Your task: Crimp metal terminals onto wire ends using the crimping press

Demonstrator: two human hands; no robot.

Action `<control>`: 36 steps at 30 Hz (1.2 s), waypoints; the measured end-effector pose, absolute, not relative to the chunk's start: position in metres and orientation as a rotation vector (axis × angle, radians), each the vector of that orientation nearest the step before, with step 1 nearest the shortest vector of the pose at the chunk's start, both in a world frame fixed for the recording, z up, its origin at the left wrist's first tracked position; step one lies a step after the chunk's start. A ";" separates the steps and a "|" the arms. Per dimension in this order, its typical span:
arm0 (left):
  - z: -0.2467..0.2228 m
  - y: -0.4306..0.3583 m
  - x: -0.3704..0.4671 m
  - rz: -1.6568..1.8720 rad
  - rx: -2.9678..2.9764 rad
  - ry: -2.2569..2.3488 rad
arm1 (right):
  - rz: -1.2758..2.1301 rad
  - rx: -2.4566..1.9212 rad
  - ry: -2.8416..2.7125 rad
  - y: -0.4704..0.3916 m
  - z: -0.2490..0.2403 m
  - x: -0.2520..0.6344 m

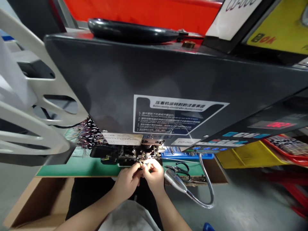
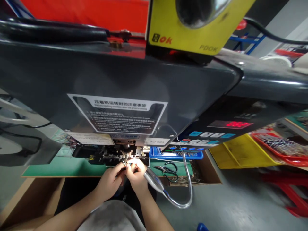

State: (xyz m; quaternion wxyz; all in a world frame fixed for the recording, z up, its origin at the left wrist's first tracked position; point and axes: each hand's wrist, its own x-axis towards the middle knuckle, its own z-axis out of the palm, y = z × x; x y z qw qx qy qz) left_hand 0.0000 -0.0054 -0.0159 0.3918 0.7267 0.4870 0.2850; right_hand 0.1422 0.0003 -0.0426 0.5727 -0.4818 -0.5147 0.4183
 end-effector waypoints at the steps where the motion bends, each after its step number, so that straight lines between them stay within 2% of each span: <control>1: -0.016 -0.005 0.000 0.725 1.847 1.237 | 0.981 -1.131 -1.208 0.000 -0.043 0.142; 36: -0.015 -0.005 -0.004 0.715 1.979 1.292 | 0.820 -1.175 -1.328 -0.001 -0.036 0.144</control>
